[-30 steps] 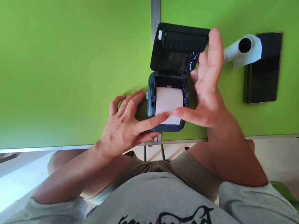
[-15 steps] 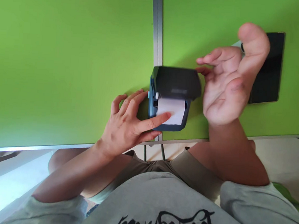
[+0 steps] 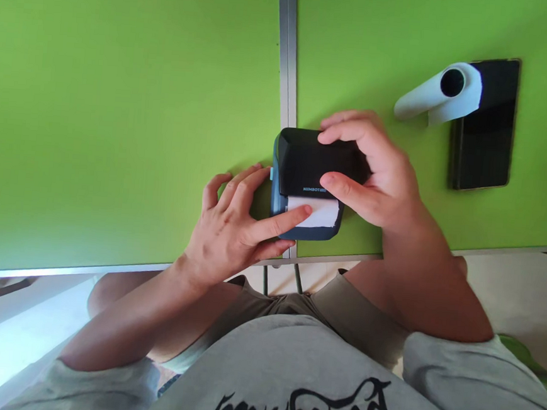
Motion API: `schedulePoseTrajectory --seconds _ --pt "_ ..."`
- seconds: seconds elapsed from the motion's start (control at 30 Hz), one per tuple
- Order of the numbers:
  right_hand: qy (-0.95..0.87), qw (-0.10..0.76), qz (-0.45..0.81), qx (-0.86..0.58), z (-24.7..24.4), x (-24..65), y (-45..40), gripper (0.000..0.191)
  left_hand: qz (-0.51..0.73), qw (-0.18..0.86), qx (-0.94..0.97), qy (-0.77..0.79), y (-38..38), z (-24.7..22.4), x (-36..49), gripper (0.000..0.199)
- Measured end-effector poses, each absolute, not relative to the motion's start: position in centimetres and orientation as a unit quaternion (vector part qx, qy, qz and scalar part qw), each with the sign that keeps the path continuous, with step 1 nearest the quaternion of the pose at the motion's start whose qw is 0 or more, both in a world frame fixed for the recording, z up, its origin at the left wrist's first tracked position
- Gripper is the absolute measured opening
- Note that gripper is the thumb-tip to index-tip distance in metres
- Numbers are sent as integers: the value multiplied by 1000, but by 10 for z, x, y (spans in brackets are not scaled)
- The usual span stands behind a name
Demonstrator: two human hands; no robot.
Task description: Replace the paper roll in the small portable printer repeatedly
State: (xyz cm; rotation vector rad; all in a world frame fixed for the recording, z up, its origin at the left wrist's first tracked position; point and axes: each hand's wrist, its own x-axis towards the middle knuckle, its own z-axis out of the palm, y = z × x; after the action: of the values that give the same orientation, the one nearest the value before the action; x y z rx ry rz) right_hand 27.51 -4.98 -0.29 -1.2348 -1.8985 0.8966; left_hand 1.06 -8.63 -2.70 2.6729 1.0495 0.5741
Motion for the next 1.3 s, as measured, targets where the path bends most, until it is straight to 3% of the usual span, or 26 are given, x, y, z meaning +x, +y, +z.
schedulePoseTrajectory --seconds 0.2,1.3 --pt "-734 353 361 -454 0 274 -49 32 211 97 899 372 -86 -28 11 78" --pt "-742 344 379 -433 0 274 -48 28 210 108 898 372 -84 -25 12 70"
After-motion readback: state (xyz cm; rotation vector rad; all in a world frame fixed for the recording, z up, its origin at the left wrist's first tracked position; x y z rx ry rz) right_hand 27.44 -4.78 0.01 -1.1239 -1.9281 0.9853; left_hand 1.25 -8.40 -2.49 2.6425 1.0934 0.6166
